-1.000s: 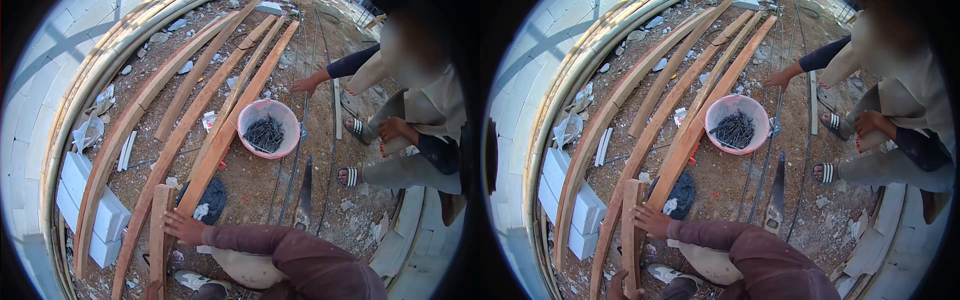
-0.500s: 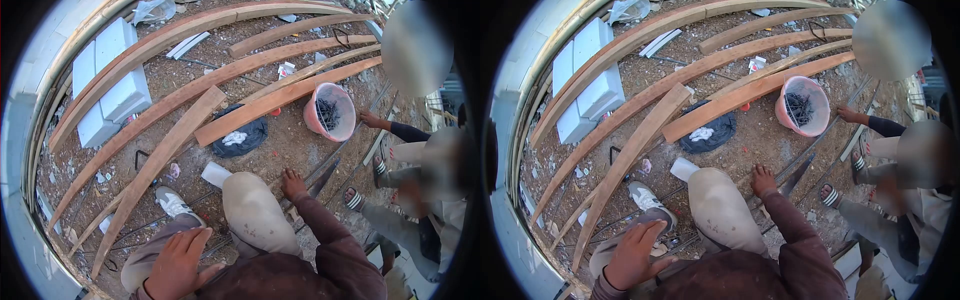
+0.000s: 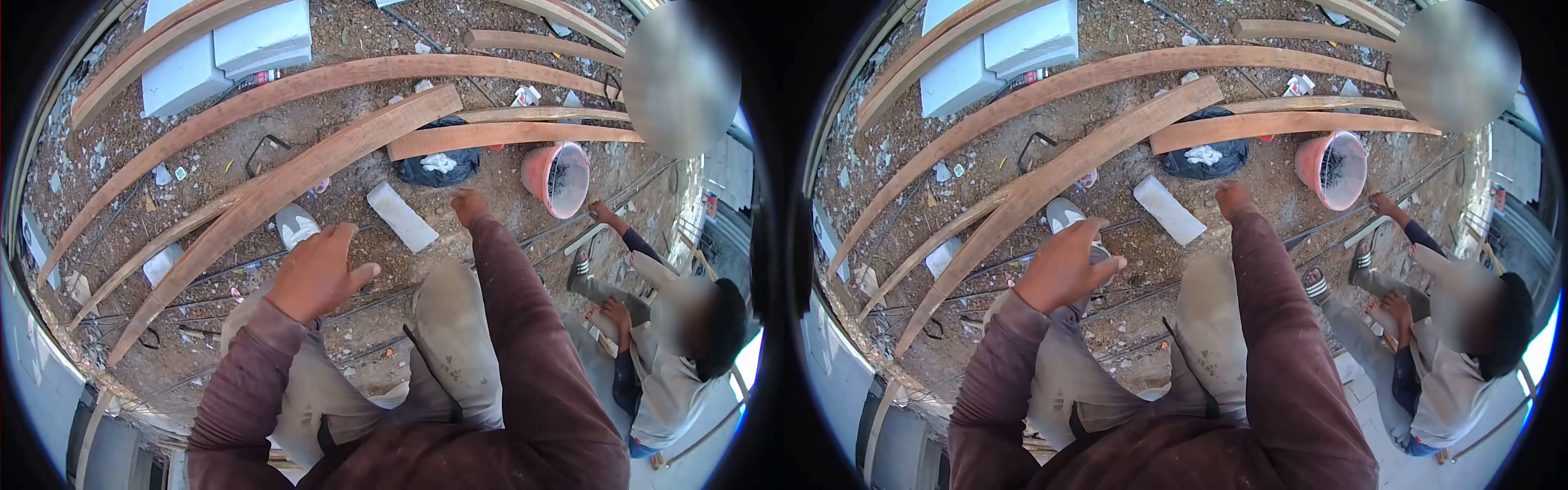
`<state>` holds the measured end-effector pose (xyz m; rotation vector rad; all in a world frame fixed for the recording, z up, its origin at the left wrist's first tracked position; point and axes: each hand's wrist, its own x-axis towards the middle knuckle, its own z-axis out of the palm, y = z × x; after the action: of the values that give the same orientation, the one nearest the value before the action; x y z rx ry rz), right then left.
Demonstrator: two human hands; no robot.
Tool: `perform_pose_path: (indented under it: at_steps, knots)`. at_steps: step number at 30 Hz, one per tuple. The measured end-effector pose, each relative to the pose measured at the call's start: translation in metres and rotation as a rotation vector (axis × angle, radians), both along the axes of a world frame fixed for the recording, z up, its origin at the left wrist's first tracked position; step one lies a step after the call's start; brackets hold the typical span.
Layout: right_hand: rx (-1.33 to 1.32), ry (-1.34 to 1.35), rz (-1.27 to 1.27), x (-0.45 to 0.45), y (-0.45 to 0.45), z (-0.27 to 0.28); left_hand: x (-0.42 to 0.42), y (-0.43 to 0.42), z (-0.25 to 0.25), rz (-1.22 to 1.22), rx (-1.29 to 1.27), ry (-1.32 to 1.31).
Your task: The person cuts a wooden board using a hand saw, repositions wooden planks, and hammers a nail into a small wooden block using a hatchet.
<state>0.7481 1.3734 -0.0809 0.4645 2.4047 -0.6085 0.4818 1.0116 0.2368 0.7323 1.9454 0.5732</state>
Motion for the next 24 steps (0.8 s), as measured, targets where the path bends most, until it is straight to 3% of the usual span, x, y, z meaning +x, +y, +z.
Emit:
perform_pose_path:
  at_steps: [1,4,6,10,12,14,16,18,20,24]
  knots:
    - [-0.085,0.049,-0.4,-0.06,-0.036,0.08,-0.008,-0.002,-0.011,0.138,0.028,-0.034]
    - [-0.217,0.075,-0.337,-0.094,-0.06,0.163,-0.01,-0.014,-0.035,0.442,0.004,-0.144]
    - [-0.172,-0.131,-0.383,-0.096,-0.07,0.225,0.002,-0.028,-0.033,0.55,-0.022,-0.218]
    - [-0.212,-0.132,-0.465,-0.05,-0.083,0.336,0.01,-0.065,0.027,0.619,0.08,-0.369]
    - [-0.059,-0.332,-0.409,-0.046,-0.093,0.4,0.001,-0.086,0.066,0.603,0.118,-0.345]
    - [-0.18,-0.213,-0.556,0.029,-0.086,0.397,-0.013,-0.112,0.095,0.642,0.017,-0.383]
    - [-0.132,-0.014,-0.02,0.034,-0.088,0.427,-0.015,-0.148,0.119,0.712,-0.054,-0.358]
    - [-0.334,-0.344,-0.618,0.008,-0.11,0.458,0.0,-0.188,0.123,0.808,-0.08,-0.249]
    - [-0.348,-0.352,-0.509,-0.029,-0.126,0.481,0.031,-0.226,0.127,0.832,-0.334,-0.166]
    - [-0.381,-0.298,-0.433,-0.116,-0.154,0.535,0.101,-0.287,0.142,0.637,-0.456,-0.193]
